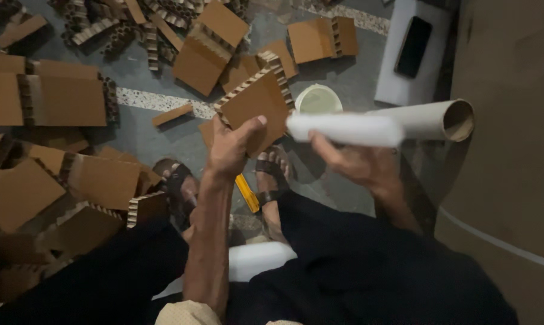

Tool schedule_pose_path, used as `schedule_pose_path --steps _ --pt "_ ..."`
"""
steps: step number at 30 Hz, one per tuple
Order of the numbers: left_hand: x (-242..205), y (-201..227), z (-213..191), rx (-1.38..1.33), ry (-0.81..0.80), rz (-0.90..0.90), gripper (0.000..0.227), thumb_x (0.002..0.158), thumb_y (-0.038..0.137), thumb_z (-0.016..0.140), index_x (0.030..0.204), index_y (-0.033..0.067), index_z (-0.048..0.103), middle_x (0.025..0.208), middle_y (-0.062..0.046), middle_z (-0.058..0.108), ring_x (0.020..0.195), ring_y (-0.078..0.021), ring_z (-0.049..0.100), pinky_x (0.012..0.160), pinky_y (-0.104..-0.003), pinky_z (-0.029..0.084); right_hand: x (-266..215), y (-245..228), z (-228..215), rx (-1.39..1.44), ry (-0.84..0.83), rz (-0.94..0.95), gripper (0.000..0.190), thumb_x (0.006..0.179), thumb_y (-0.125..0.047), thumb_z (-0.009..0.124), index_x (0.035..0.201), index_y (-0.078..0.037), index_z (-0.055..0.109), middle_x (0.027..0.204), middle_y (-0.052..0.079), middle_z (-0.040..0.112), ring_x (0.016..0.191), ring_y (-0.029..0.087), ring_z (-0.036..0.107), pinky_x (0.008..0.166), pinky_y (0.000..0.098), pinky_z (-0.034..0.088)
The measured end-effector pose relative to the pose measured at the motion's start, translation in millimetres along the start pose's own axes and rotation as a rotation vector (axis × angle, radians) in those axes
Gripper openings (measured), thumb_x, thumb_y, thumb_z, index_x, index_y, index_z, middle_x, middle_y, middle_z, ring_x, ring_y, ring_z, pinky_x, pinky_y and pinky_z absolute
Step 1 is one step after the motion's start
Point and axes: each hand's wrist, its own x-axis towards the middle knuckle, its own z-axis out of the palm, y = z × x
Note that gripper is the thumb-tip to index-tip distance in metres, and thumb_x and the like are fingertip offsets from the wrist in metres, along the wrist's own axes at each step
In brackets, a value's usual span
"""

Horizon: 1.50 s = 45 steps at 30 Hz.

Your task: The person sits on a low stool and applies a white substance from a bucket onto small cardboard pieces using a white cylindrical applicator. They then press the coated pieces together to form small box-like structures.

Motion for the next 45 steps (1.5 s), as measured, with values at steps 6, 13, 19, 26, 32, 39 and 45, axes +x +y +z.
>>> schedule_pose_path --steps 6,13,19,26,32,39,45 --pt "-4.0 9.7 18.6 0.074 0.088 -0.071 0.064 0.08 0.008 0.08 0.133 -0.0008 0.045 0.116 -0.015 0.066 0.1 -0.0223 0.069 0.083 -0.033 0.061 48.9 15.3 9.8 -0.087 0.267 -0.135 0.014 0.109 -0.024 0.075 0.123 -0.022 0.078 0.12 0.01 0.068 0.103 0.025 0.068 0.08 0.0391 0.055" --pt "-3.2 21.9 1.2 -0.031 0.084 -0.017 0.055 0.084 0.005 0.08 0.129 -0.0058 0.051 0.114 -0.017 0.068 0.098 -0.025 0.07 0.078 -0.034 0.062 20.1 -7.7 16.3 -0.133 0.104 -0.165 0.008 0.099 -0.028 0.077 0.105 -0.023 0.078 0.105 0.007 0.07 0.089 0.023 0.068 0.072 0.0407 0.056" --pt "2.9 46.2 -7.5 -0.173 0.074 0.04 0.044 0.085 -0.001 0.071 0.125 -0.0046 0.053 0.111 -0.014 0.066 0.096 -0.0258 0.071 0.08 -0.038 0.065 -20.3 -17.8 40.8 0.018 -0.013 -0.118 0.022 0.088 -0.024 0.077 0.109 -0.021 0.079 0.099 0.011 0.073 0.086 0.027 0.071 0.071 0.0392 0.059" --pt "40.9 35.7 -72.5 -0.247 0.41 0.13 0.038 0.086 -0.005 0.07 0.122 -0.0096 0.06 0.113 -0.02 0.068 0.097 -0.0325 0.073 0.083 -0.041 0.066 -29.9 -16.5 65.2 0.741 -0.246 0.552 0.032 0.093 -0.026 0.076 0.112 -0.001 0.071 0.098 0.015 0.076 0.084 0.025 0.076 0.071 0.0338 0.064" --pt "101.2 31.5 -140.8 -0.229 0.487 0.31 0.051 0.079 0.004 0.075 0.125 -0.0094 0.059 0.113 -0.018 0.07 0.097 -0.0306 0.074 0.084 -0.041 0.066 -26.3 -26.5 58.1 0.652 -0.219 0.54 0.027 0.091 -0.022 0.079 0.107 -0.002 0.073 0.094 0.014 0.076 0.08 0.025 0.075 0.07 0.0343 0.06" --pt "153.3 58.5 -193.8 0.261 0.865 0.556 0.089 0.082 0.032 0.079 0.144 -0.0009 0.024 0.14 -0.022 0.039 0.125 -0.0325 0.054 0.104 -0.044 0.053 -20.4 -24.2 53.9 0.958 -0.162 0.768 0.028 0.094 -0.02 0.075 0.113 -0.001 0.065 0.089 0.009 0.073 0.077 0.019 0.071 0.067 0.0309 0.058" --pt "132.1 22.9 -275.2 0.336 1.478 0.175 0.124 0.082 0.045 0.078 0.158 0.0059 -0.013 0.164 -0.024 0.009 0.146 -0.0358 0.034 0.117 -0.046 0.035 -75.8 4.6 87.7 0.284 -0.195 0.287 0.026 0.095 -0.024 0.082 0.119 -0.015 0.075 0.1 0.009 0.075 0.086 0.025 0.072 0.074 0.0384 0.06"
